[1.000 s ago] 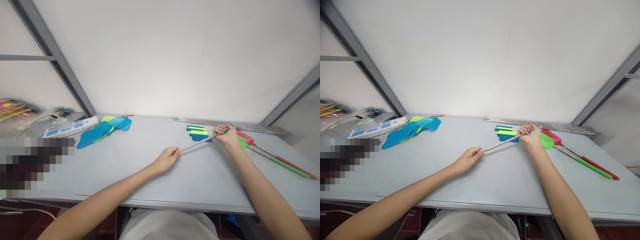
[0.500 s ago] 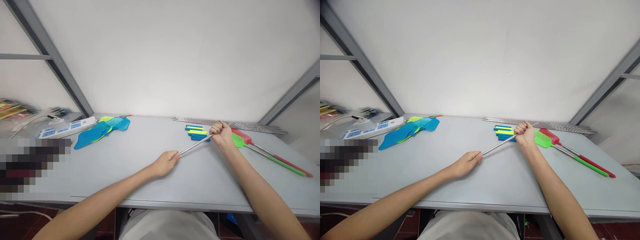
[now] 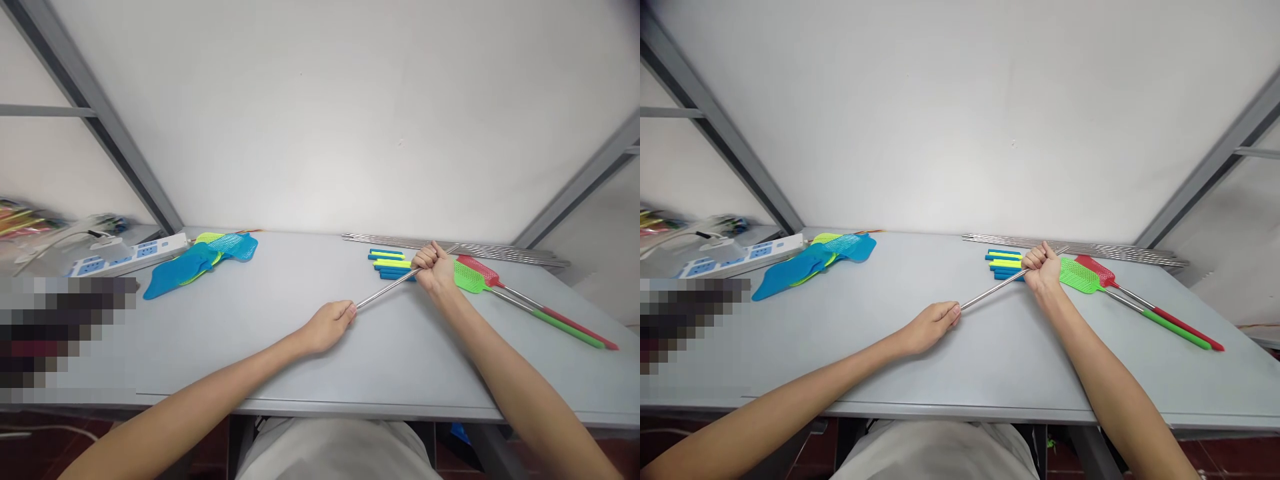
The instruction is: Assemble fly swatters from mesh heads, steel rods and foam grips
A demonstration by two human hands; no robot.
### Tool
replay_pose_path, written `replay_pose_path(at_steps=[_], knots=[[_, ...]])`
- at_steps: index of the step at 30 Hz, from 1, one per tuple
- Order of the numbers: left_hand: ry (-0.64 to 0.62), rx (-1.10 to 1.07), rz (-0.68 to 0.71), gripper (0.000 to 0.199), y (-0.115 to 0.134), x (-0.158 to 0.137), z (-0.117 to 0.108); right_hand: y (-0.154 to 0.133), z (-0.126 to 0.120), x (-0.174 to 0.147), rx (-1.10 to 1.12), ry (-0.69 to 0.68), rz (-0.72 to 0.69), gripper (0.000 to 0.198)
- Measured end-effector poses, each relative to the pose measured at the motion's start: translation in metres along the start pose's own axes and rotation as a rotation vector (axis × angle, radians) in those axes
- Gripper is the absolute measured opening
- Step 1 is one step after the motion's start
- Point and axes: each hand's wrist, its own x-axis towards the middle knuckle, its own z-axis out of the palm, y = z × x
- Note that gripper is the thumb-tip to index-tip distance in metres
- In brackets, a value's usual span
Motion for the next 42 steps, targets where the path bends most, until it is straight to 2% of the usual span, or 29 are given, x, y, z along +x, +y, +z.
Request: replay_pose_path(at_steps=[14,42], knots=[[-0.021,-0.052,-0.025,0.035,0.003,0.0,-0.003,0.007,-0.004,-0.002,0.008,-0.022,-0.018,0.033],[-0.036,-0.063,-0.051,0.034,-0.001,0.003,-0.003,0.025,-0.001,-0.009,0.017,0.063,-0.022,0.032]])
